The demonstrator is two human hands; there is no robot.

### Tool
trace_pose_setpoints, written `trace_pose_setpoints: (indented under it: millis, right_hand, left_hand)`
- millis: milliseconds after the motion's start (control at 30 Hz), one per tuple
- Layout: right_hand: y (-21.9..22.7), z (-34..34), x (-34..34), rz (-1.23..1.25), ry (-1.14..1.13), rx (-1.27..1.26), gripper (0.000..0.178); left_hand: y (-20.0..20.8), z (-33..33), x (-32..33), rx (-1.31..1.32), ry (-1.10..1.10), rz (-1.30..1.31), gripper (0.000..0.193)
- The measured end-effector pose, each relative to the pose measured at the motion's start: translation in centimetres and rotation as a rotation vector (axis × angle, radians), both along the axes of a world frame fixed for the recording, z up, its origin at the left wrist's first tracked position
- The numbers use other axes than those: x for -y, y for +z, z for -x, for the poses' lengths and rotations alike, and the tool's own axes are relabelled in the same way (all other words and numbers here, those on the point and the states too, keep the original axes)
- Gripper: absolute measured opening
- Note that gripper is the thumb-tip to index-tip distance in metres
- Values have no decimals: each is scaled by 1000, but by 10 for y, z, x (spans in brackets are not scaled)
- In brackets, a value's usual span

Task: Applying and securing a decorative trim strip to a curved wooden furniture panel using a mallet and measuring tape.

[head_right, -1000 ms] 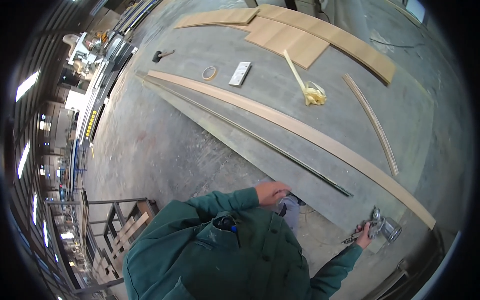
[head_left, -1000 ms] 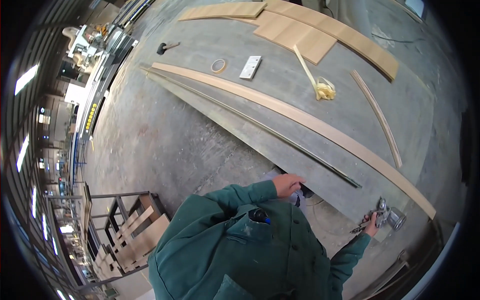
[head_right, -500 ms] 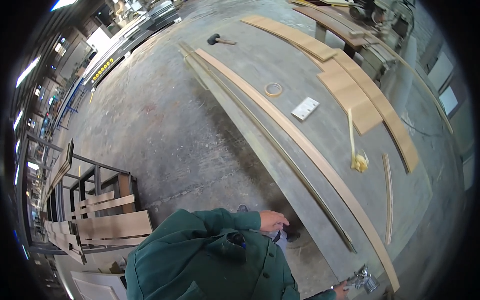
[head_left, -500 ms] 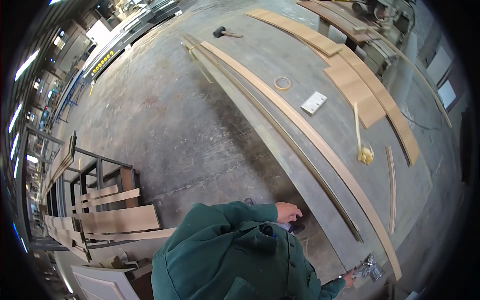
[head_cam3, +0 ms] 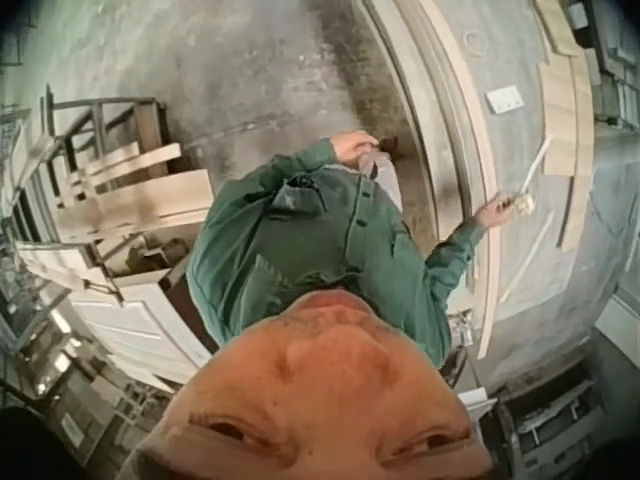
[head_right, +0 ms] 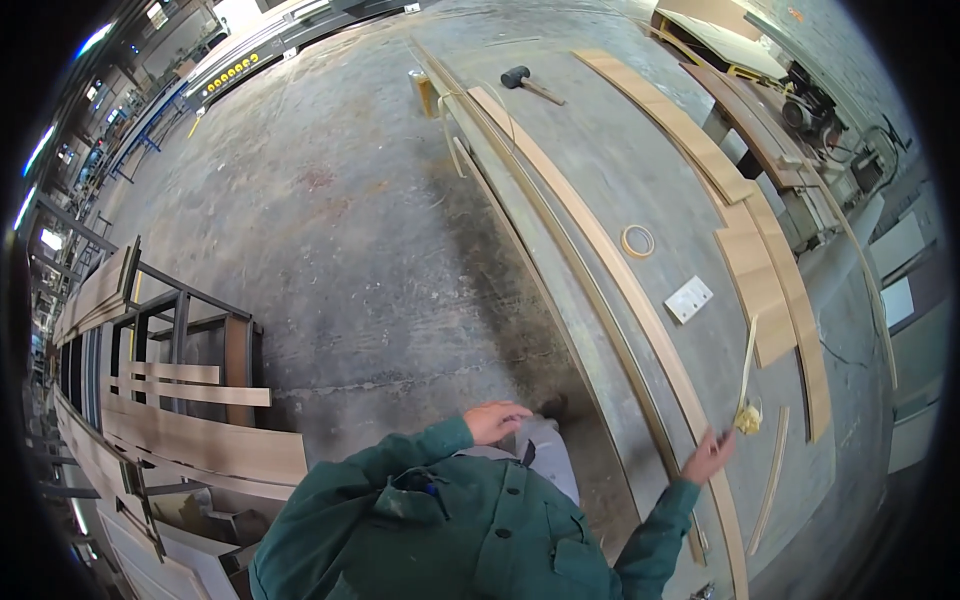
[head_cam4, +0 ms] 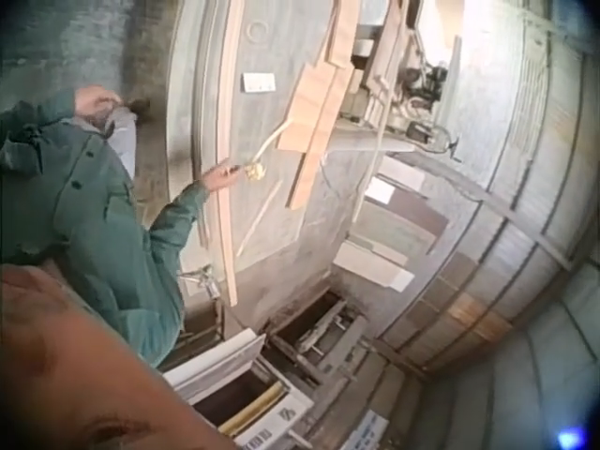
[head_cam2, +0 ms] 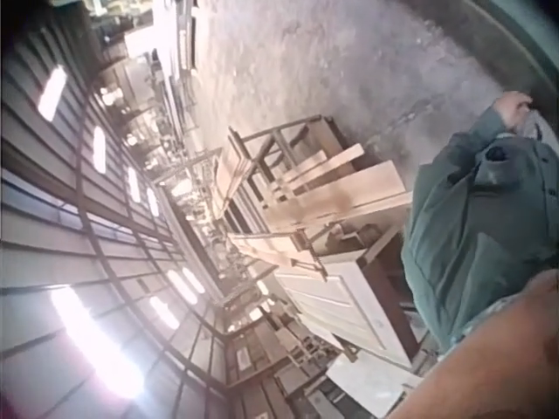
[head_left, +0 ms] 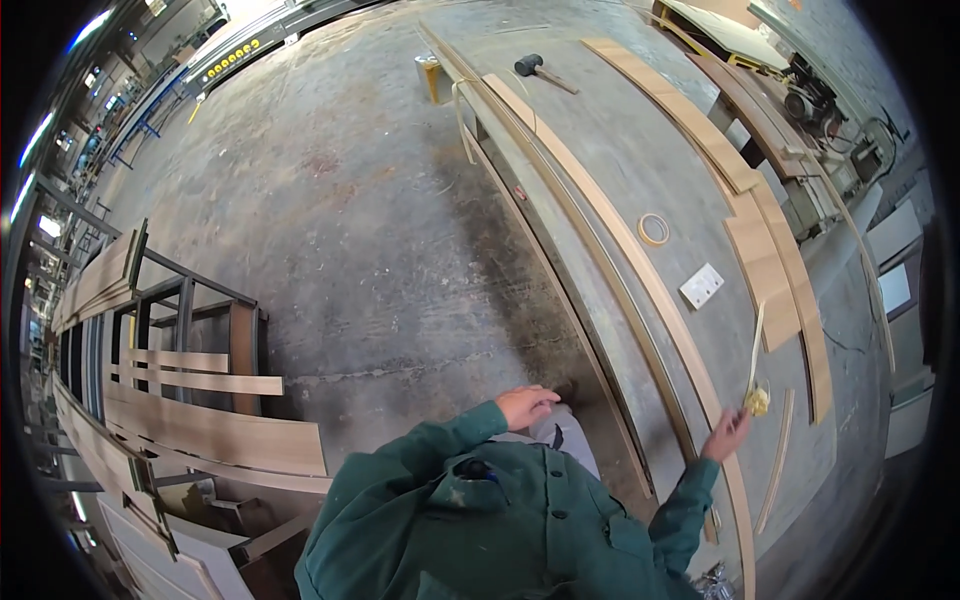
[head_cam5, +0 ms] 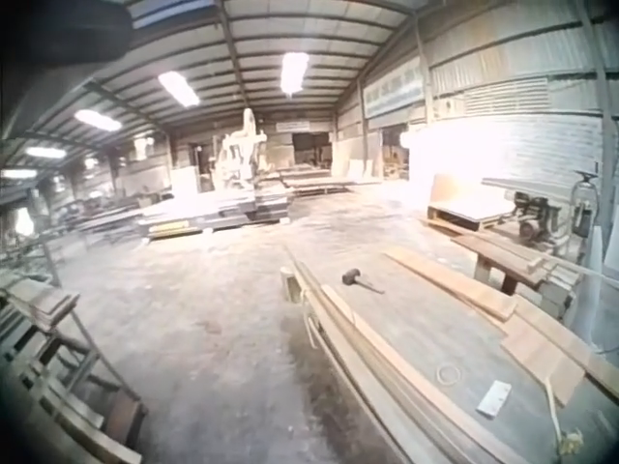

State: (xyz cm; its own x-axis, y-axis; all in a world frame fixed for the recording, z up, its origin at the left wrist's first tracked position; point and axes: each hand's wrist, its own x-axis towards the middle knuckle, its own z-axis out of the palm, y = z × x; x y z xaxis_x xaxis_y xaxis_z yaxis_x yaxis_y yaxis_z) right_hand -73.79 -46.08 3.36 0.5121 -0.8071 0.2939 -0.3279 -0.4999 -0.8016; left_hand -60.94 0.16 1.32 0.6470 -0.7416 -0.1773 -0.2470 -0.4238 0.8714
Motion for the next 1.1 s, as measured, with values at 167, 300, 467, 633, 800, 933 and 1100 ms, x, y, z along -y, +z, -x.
trace_pose_setpoints:
  millis: [167,300,467,633,800,933,1100]
  right_hand:
    - [46,-229,-94,-21,448,80,52]
    - [74,-386,-186,-42,789,242,49]
    - [98,-544,-271,-116,1005,178,55]
    - [83,-685,-318,-15,1026,85,79]
    - [69,-756,-331,-341,1107,-121,53]
    - [130,-735,-346,-756,1289,-167,18]
    - [174,-682,-336,-626,1296,-141,11]
  left_hand:
    - [1,-45,-49,-53,326,24,31]
    - [-7,-69,-86,-73,494,2,33]
    - [-12,-115,-103,-81,624,-24,35]
    - [7,-184,-104,-23,646,-35,37]
    - [17,-252,-119,-43,623,-31,36]
    - [13,-318,-131,-36,563,32,34]
    - [19,-441,-126,-100,442,296,41]
